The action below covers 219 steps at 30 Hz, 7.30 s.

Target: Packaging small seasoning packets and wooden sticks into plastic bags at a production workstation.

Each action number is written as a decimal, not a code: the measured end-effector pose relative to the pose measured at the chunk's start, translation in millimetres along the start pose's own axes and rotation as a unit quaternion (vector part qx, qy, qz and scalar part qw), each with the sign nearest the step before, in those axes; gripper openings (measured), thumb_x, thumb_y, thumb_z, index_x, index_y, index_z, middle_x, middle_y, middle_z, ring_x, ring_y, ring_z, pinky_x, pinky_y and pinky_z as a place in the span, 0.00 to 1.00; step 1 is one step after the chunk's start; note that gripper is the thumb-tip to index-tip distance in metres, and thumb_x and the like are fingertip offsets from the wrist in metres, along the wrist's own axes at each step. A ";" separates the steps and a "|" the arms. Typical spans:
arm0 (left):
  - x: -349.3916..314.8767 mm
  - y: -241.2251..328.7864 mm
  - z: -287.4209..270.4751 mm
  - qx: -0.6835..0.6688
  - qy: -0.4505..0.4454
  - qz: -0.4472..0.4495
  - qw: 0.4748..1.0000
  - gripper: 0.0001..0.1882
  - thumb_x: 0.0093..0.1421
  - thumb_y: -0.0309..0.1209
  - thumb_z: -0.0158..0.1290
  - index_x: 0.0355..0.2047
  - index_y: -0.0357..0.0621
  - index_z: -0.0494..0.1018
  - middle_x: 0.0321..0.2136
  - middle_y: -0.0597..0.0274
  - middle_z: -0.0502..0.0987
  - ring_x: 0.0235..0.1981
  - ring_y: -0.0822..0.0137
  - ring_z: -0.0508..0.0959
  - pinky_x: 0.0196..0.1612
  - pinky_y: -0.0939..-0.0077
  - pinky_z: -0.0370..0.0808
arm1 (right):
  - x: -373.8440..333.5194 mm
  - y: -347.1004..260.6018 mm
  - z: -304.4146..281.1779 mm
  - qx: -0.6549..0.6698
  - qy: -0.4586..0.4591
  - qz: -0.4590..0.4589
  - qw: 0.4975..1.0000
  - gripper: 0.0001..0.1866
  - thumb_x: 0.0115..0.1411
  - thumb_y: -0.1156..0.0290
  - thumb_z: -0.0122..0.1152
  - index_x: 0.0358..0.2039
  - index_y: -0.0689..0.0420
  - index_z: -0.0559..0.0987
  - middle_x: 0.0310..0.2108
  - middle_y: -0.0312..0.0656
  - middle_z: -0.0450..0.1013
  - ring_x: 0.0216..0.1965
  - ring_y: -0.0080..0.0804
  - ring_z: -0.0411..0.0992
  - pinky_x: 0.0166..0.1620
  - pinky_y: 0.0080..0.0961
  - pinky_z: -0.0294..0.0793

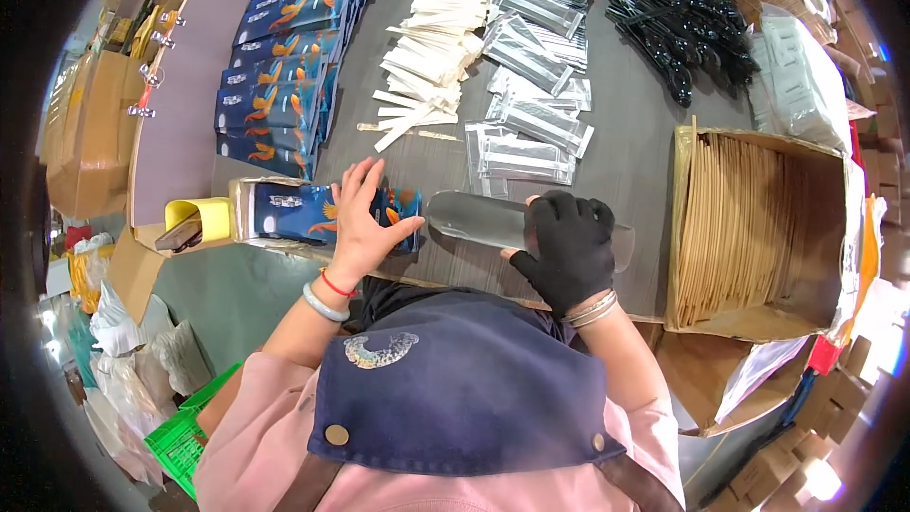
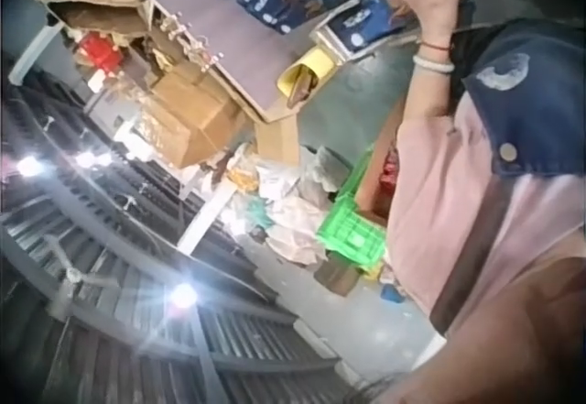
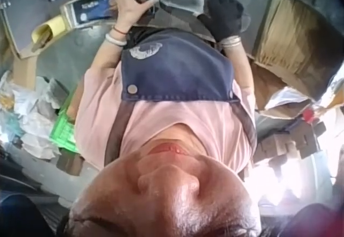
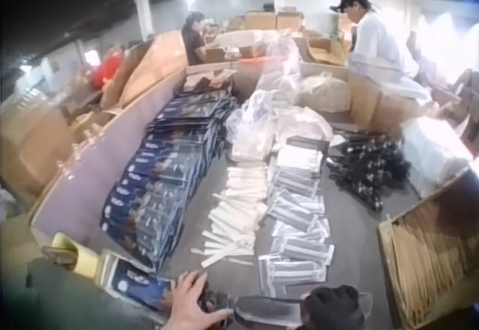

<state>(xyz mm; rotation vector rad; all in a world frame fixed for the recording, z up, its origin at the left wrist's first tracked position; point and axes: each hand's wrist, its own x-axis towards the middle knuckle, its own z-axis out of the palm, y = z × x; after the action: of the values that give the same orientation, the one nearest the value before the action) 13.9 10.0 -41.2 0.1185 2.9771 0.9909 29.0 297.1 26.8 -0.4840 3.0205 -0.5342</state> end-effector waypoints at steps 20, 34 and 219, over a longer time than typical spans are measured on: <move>91.8 -22.4 -4.0 0.091 0.026 0.099 0.991 0.06 0.54 0.28 0.61 0.30 0.42 0.75 0.28 0.57 0.76 0.34 0.51 0.77 0.36 0.59 0.73 | -50.4 103.1 -0.4 0.082 0.253 0.171 0.949 0.18 0.53 0.75 0.69 0.45 0.60 0.77 0.44 0.45 0.75 0.49 0.40 0.72 0.55 0.32 0.70; 92.6 -18.2 -10.9 -0.106 0.002 0.040 0.994 0.09 0.50 0.23 0.65 0.33 0.39 0.80 0.24 0.59 0.79 0.25 0.68 0.79 0.33 0.75 0.77 | -168.4 238.4 0.1 -0.013 0.172 0.451 0.876 0.19 0.58 0.61 0.63 0.44 0.62 0.80 0.39 0.51 0.78 0.41 0.43 0.77 0.47 0.36 0.75; 36.9 54.9 -4.7 0.010 -0.132 0.210 0.969 0.23 0.38 0.32 0.70 0.38 0.47 0.79 0.39 0.62 0.74 0.43 0.56 0.72 0.46 0.60 0.69 | -46.2 52.8 63.4 0.319 0.234 0.200 0.896 0.05 0.68 0.72 0.50 0.41 0.57 0.74 0.32 0.42 0.73 0.31 0.32 0.71 0.39 0.26 0.71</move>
<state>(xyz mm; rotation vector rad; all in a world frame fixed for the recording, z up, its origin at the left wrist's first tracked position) -19.0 53.7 -3.7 0.8411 2.7671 0.8837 62.9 337.7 -51.6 0.3465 2.9193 -1.7010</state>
